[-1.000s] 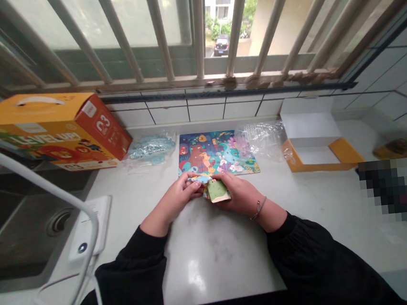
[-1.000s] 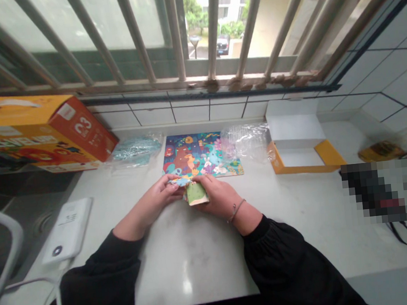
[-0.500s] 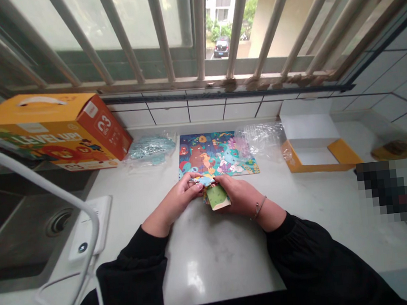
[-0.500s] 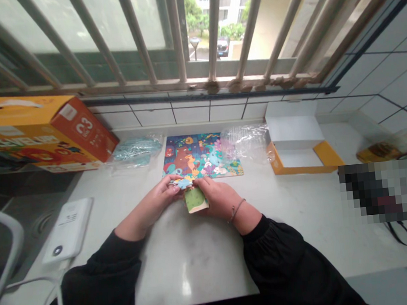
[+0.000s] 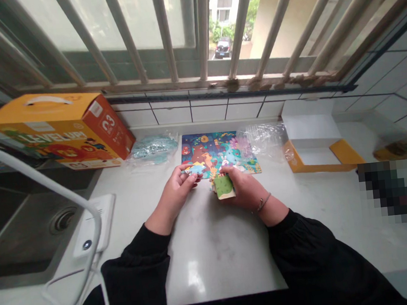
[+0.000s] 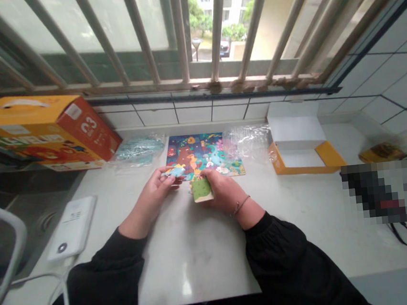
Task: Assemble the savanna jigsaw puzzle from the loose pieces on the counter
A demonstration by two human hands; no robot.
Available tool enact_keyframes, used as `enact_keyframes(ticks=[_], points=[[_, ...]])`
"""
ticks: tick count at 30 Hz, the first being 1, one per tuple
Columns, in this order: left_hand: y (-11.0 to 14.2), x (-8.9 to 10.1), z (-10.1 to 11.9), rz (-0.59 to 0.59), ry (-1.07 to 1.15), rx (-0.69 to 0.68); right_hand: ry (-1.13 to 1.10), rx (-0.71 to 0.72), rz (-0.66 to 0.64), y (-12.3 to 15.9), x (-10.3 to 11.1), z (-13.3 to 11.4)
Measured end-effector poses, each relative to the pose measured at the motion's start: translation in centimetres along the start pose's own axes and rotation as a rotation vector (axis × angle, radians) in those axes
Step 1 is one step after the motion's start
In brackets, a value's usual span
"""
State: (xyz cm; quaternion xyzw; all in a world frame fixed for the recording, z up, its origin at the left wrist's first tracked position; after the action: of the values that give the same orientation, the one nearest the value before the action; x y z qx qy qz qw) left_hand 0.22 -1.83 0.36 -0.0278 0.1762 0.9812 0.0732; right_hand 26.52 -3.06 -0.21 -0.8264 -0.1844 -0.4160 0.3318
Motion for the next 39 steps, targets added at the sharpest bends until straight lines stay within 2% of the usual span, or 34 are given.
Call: enact_keyframes(ticks=[6,11,14,17,24,32,39], points=[[1.0,0.2,1.0,0.059,-0.512,-0.198,0.189,-0.138,0.142,-2.4,0.8,3.1],[1.6,0.0,1.5,0.019,-0.685,-0.251,0.235,-0.183,0.136,-5.3,0.8,4.6],[1.2,0.0,1.2,0.045,-0.801,-0.255,0.249,-0.204,0.077,-6.1,0.3,5.0],[0.9,-0.2,1.0,0.059,-0.940,-0.267,0.240,-0.220,0.027,-6.1,-0.1,5.4],[1.0,-0.6,0.7,-0.081,-1.154,-0.311,0.154,-0.113,0.086,-4.8,0.2,5.8],[1.3,-0.6,0.6,-0.035,-1.269,-0.275,0.140,-0.075,0.178,-4.0,1.2,4.1],[1.7,-1.6,0.9,0.064,-1.427,-0.191,0.141,-0.088,0.221,-3.9,0.8,4.4]])
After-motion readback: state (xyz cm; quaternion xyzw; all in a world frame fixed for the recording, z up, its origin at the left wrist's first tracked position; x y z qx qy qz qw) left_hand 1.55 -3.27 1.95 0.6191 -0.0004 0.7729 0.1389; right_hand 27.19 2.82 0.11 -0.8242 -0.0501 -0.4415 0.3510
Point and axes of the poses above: each hand's wrist, its own y-axis away from the middle knuckle, its own x-axis out of the back of the hand, z = x × y, the point moved 2 cm from there along -y, towards the middle knuckle, and after that the axes turned 14 degrees about x, right-handed, at the moved point
